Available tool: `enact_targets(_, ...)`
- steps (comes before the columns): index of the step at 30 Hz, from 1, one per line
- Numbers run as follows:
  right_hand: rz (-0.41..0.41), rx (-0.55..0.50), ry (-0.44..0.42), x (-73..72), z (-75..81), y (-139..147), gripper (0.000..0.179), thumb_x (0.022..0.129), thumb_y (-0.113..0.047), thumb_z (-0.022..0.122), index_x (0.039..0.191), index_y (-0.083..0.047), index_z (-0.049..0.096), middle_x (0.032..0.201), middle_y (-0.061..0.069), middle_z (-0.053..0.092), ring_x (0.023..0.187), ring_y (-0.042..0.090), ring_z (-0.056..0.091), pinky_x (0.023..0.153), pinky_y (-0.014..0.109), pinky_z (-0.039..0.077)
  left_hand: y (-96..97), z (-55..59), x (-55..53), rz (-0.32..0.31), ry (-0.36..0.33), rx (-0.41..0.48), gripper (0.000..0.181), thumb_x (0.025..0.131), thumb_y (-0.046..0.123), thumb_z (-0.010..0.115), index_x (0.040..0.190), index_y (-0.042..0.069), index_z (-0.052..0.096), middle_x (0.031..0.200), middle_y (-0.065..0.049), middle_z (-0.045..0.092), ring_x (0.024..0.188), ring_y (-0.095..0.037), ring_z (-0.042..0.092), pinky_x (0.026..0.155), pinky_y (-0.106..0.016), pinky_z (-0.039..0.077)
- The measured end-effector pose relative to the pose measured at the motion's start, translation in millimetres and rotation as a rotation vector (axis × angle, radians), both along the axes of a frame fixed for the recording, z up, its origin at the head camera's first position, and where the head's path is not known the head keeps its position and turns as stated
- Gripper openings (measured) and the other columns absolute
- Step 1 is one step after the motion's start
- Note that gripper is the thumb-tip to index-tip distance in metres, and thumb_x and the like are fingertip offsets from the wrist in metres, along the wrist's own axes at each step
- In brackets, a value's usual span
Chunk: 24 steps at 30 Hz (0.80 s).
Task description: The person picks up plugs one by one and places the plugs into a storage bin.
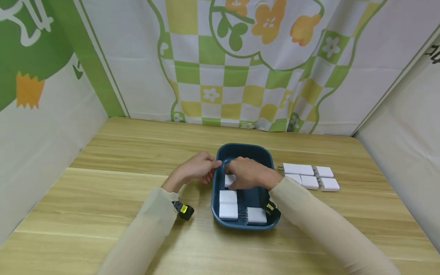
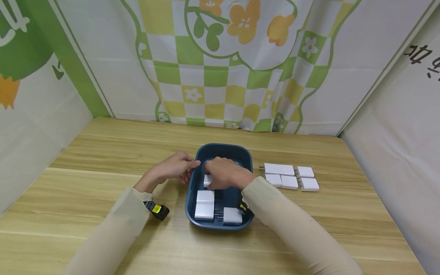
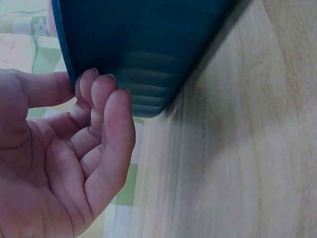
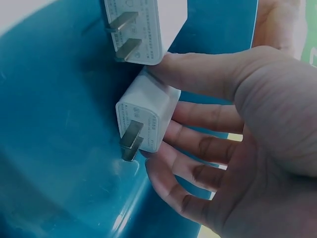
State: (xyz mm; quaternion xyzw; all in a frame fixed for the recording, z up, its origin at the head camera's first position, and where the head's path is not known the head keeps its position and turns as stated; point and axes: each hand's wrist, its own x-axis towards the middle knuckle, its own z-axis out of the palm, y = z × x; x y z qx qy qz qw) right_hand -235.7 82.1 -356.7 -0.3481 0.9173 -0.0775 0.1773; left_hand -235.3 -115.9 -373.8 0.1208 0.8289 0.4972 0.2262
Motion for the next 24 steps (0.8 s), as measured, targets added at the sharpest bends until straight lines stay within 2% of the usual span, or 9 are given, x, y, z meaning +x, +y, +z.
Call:
enact_targets(12,-0.055,0.002,-0.051,1.7,5.8,2.4,0.041,0.092,-0.027,0.078,0.127,-0.008,0.068,0.120,0.005,0.069,0.106,0.017,0.066,0.089,0.036,0.055,-1.0,0.6,0.3,-0.009,-0.005,0.011,0.039,0.107,0.023,0.052,0.074,0.005,0.062,0.067,-0.006,0.056,0.055,-0.016,0.053,0.055,-0.029,0.052)
enact_targets(19,-0.035,-0.042,-0.068,2.9,5.1,3.1,0.036,0.093,-0.025,0.077,0.122,-0.006,0.069,0.114,0.006,0.068,0.100,0.016,0.066,0.085,0.035,0.056,-1.1,0.9,1.2,-0.023,0.016,0.012,0.040,0.106,0.021,0.053,0.069,0.006,0.058,0.064,-0.005,0.056,0.052,-0.014,0.052,0.053,-0.028,0.051)
enact_targets(24,-0.016,-0.053,-0.079,4.1,5.1,2.4,0.032,0.094,-0.022,0.075,0.121,-0.006,0.069,0.114,0.006,0.068,0.101,0.016,0.066,0.086,0.036,0.055,-1.5,1.3,1.2,-0.028,0.018,-0.002,0.040,0.106,0.021,0.054,0.070,0.006,0.059,0.065,-0.005,0.057,0.052,-0.014,0.053,0.053,-0.028,0.051)
